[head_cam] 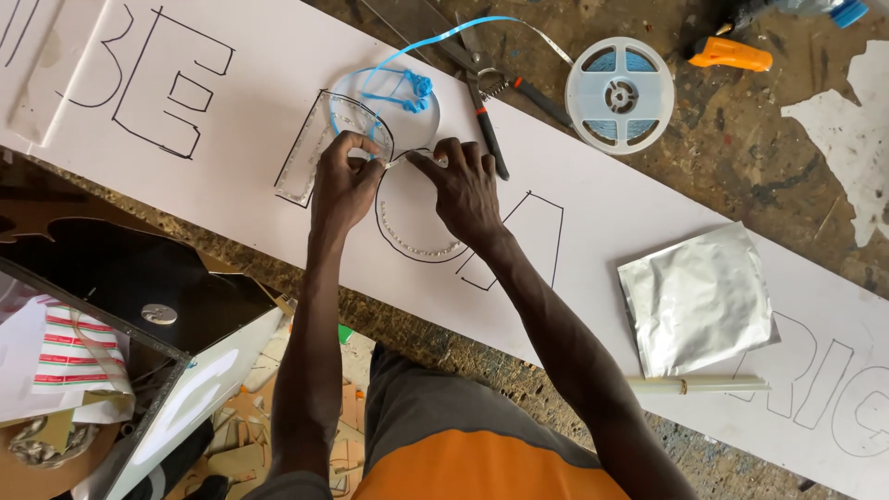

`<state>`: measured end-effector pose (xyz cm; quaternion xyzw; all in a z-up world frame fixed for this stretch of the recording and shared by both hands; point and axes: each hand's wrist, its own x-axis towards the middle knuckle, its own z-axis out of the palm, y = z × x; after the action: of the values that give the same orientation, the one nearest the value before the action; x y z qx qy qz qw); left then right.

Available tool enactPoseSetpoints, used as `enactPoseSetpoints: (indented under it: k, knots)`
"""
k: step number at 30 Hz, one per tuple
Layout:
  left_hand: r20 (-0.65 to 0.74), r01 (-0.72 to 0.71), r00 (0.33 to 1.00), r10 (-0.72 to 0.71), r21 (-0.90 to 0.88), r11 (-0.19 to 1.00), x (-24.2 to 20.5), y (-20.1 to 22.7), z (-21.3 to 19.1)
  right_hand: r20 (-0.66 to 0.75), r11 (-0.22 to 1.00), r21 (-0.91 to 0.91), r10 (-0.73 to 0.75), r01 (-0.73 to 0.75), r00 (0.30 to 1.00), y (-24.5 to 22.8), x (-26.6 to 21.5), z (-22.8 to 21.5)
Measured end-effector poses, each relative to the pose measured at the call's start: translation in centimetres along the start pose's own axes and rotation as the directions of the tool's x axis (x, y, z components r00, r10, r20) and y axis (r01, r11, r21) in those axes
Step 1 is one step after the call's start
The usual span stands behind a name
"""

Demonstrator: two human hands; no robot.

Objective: The person installs LED light strips onto a white board featuring the outlined letters 'POA'. They use pliers to cut the blue ribbon of the LED strip and carefully place the lights along the drawn contours of the letters.

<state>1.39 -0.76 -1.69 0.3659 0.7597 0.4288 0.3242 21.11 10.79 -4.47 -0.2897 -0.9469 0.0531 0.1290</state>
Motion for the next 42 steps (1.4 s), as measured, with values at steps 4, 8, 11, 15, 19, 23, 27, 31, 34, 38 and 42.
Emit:
enactPoseSetpoints:
  k: [4, 8, 11, 15, 19, 23, 27, 31, 34, 38, 42]
  knots:
    - [-0.042, 0.022, 0.999, -0.012, 0.246, 0.969, -1.2, 0.8, 0.6, 0.011, 1.0, -0.003, -0.017, 0.017, 1.0, 0.2, 0.3, 0.5]
    - [-0.076, 0.027, 0.997, -0.005, 0.3, 0.953, -1.3, 1.1, 1.3, -0.009, 0.995, -0.058, -0.08, 0.079, 0.997, 0.0, 0.2, 0.7]
    - [-0.074, 0.032, 0.997, -0.009, 0.309, 0.951, -1.6, 1.0, 1.1, -0.002, 0.994, -0.054, -0.094, 0.094, 0.996, -0.4, -0.8, 0.0]
    - [-0.063, 0.043, 0.998, -0.024, 0.321, 0.946, -2.1, 0.7, 1.0, -0.008, 0.984, -0.14, -0.11, 0.108, 0.994, -0.8, -1.5, 0.2]
    - [-0.082, 0.057, 0.996, -0.019, 0.49, 0.87, -3.1, -1.4, 0.8, 0.004, 0.986, -0.124, -0.112, 0.112, 0.994, -0.4, -1.3, 0.7]
    - [-0.082, 0.124, 0.992, -0.095, 0.523, 0.843, -4.2, -2.5, 0.0, -0.002, 0.982, -0.107, -0.158, 0.157, 0.987, -0.7, -1.3, 0.6]
    - [-0.086, 0.151, 0.988, -0.125, 0.483, 0.862, -5.4, -2.4, -0.1, 0.01, 0.977, -0.114, -0.183, 0.183, 0.983, -1.0, -1.4, 0.6]
    - [-0.078, 0.093, 0.995, -0.063, 0.479, 0.873, -5.4, -1.9, 0.4, 0.007, 0.979, -0.135, -0.152, 0.152, 0.988, -1.1, -1.4, 0.6]
    - [-0.076, 0.09, 0.995, -0.06, 0.485, 0.87, -5.8, -1.3, 0.8, -0.002, 0.98, -0.116, -0.161, 0.159, 0.987, -1.6, -2.0, 0.0]
    - [-0.077, 0.071, 0.996, -0.036, 0.508, 0.858, -5.7, -1.2, 1.5, -0.003, 0.982, -0.094, -0.163, 0.162, 0.987, -1.8, -1.6, 0.3]
    - [-0.047, 0.098, 0.995, -0.086, 0.515, 0.851, -5.6, -0.7, 1.5, 0.067, 0.992, 0.0, -0.124, 0.124, 0.99, -2.5, -1.7, -0.1]
